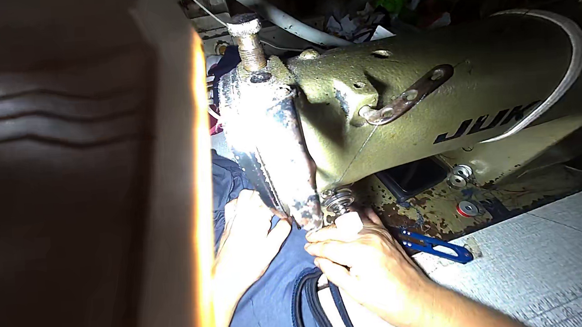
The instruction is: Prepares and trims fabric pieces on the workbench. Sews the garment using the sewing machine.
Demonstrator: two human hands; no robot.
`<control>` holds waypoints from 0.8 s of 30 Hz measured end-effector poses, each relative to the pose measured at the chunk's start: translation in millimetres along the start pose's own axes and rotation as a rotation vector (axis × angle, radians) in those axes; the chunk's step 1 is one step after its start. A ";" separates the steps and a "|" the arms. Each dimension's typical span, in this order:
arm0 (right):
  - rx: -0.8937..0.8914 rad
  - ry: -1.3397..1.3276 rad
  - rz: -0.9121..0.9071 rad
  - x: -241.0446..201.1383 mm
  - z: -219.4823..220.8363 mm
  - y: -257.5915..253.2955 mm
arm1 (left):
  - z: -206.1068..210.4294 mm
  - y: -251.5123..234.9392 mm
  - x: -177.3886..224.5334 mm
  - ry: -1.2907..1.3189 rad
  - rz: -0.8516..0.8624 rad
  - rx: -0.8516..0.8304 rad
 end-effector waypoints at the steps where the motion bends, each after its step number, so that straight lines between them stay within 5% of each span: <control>1: -0.008 -0.007 0.003 -0.3 -0.1 0.2 | -0.7 -0.3 0.5 0.015 0.004 0.002; 6: 0.001 0.026 -0.031 -3.4 -0.9 -0.1 | -33.9 -16.6 40.9 0.267 -0.343 -0.280; 16: -0.057 0.105 -0.030 -4.3 4.4 -1.1 | -30.3 -20.0 33.1 0.024 -0.163 -0.303; 18: -0.063 0.109 -0.035 -6.2 4.2 -2.0 | -24.6 -9.7 21.9 -0.259 -0.040 -0.089; 22: -0.072 0.102 -0.021 -6.2 4.0 -2.6 | -19.8 37.3 44.6 -0.219 -0.309 -0.118; 24: -0.078 0.109 -0.022 -5.4 5.7 -0.9 | -11.1 55.7 43.6 -0.252 -0.256 -0.174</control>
Point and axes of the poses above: each hand's wrist, its own y-axis away from the middle knuckle, its own z-axis out of the palm, x = y × z, the point moved 7 cm from there along -y, towards the middle knuckle, and after that the axes turned 9 degrees about -y, right-handed, at the moved point
